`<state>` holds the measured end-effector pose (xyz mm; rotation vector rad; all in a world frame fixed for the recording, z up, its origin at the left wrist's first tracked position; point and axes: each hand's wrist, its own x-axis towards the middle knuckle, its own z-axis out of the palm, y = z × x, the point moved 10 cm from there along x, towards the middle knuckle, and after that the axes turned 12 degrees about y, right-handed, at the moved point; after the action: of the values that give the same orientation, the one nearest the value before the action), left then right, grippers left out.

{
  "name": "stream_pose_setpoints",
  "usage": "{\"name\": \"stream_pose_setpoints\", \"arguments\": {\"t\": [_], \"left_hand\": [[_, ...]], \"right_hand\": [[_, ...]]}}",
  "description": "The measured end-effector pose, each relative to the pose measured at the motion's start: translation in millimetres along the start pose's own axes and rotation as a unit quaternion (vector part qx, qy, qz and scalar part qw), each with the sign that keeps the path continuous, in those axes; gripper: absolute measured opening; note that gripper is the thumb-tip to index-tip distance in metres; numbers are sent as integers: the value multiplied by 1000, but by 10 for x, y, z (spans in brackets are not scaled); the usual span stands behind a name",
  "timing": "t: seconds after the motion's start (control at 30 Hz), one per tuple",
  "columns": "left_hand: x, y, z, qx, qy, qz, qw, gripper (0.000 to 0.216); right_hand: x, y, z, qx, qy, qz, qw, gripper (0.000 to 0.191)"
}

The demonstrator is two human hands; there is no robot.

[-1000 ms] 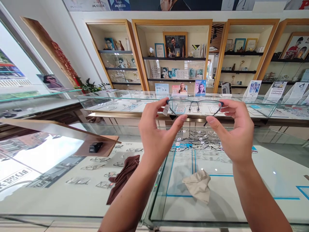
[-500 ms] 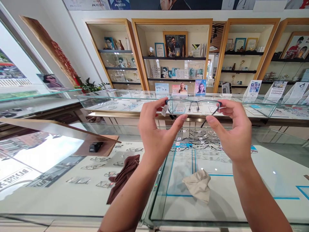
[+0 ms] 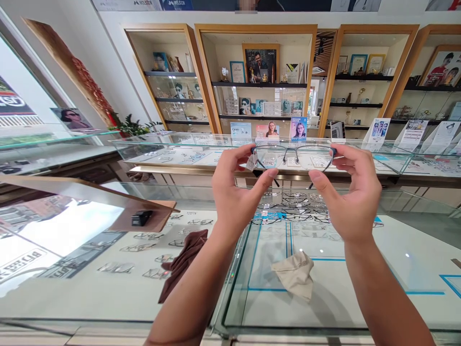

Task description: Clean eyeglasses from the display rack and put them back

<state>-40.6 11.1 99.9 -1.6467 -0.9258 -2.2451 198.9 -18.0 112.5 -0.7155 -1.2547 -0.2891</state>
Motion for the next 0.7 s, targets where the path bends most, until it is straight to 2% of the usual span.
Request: {"name": "stream_pose_setpoints", "arguments": {"t": [0.7], "left_hand": [[-25,-81,61,-32,-2,-14,999,45]], "right_hand": [[8,-57,-23,3,8,-19,1000,44]]}}
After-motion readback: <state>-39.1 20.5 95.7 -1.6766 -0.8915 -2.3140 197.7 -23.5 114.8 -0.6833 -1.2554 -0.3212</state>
